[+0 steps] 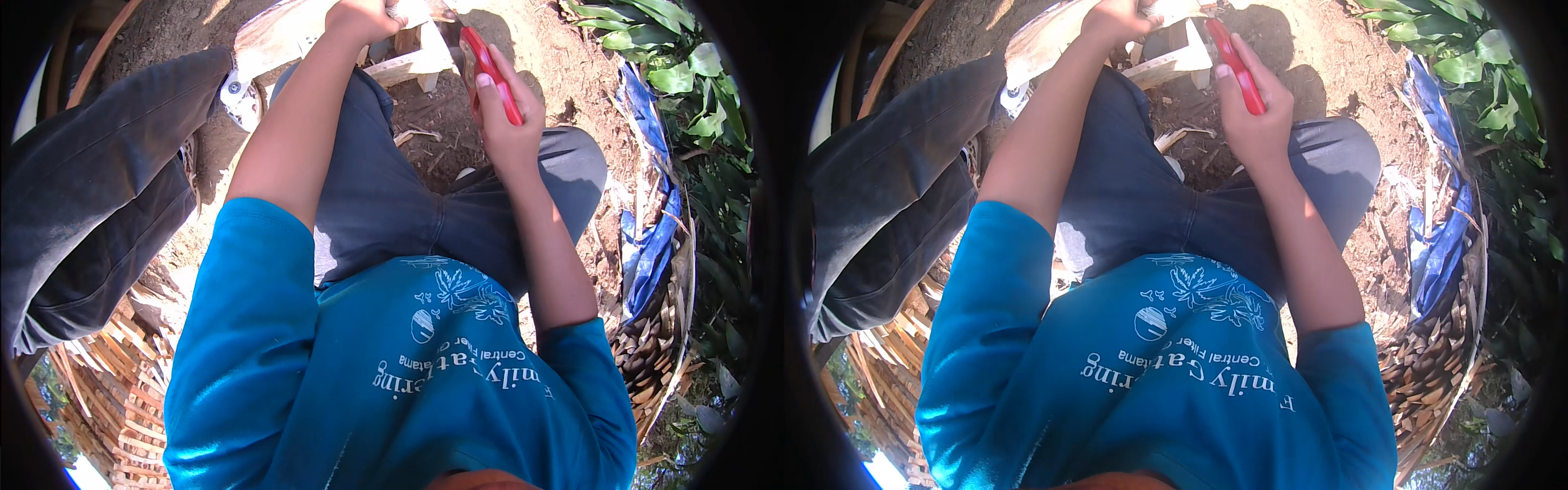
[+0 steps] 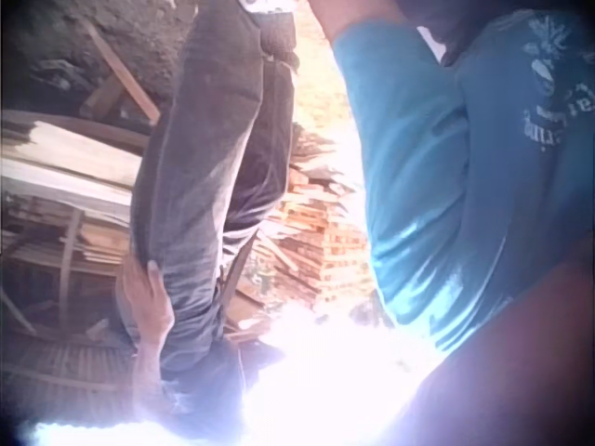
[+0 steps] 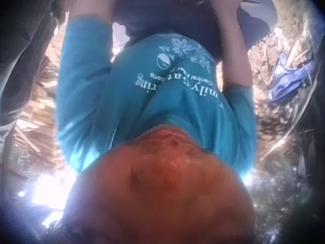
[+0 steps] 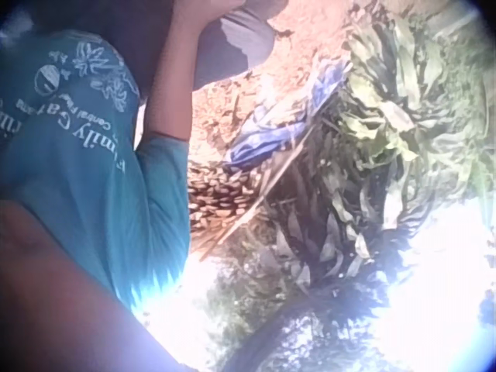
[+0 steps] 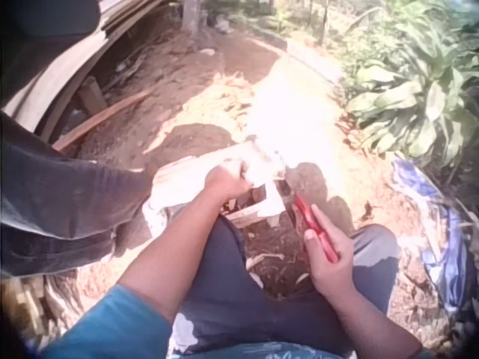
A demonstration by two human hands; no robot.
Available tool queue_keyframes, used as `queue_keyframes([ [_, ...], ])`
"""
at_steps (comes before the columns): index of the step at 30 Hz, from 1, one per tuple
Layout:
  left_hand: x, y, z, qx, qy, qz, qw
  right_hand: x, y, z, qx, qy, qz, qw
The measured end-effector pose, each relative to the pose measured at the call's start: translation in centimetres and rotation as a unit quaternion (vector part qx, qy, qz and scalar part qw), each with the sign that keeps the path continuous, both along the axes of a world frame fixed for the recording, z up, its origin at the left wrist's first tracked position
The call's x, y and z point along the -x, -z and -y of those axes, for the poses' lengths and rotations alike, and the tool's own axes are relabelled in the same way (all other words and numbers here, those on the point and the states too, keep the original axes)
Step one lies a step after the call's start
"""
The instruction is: The person saws a piece of wood into multiple sections by hand while sitting on the ground.
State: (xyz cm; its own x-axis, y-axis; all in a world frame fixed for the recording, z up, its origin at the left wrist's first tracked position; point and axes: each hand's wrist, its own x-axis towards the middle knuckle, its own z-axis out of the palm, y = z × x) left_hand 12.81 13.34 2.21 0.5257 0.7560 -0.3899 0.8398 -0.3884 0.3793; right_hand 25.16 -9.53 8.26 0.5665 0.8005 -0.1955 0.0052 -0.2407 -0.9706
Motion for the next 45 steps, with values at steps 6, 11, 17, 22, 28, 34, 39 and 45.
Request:
queue_keyframes([
  [6,0.7,2.2,-0.7,-0.037,0.026,0.071,0.996,-0.6,2.0,-0.5,-0.048,-0.012,0.022,0.999],
  [11,1.1,1.3,-0.1,-0.052,-0.013,0.028,0.998,-0.1,-1.3,1.5,0.004,-0.007,-0.058,0.998],
  [17,2.7,13.5,-3.8,0.166,-0.098,0.365,0.911,0.1,1.8,-4.4,-0.04,-0.035,0.0,0.999],
  [22,0.7,8.3,-2.3,0.055,0.008,0.279,0.959,-0.3,-1.1,2.0,0.015,0.015,-0.056,0.998],
  [28,-0.9,4.3,-1.7,-0.038,0.043,0.086,0.995,-1.1,1.8,-1.9,-0.029,0.013,-0.011,0.999],
  [34,1.2,5.8,-1.5,0.045,0.005,0.166,0.985,-0.1,-0.4,2.5,-0.02,0.011,-0.038,0.999],
  [39,-0.2,4.9,-1.5,0.007,0.018,0.123,0.992,-0.6,2.9,-6.0,-0.103,0.023,-0.01,0.994],
  [45,1.8,4.7,-0.7,0.016,0.001,0.113,0.994,0.0,-1.3,3.3,-0.028,0.011,-0.054,0.998],
])
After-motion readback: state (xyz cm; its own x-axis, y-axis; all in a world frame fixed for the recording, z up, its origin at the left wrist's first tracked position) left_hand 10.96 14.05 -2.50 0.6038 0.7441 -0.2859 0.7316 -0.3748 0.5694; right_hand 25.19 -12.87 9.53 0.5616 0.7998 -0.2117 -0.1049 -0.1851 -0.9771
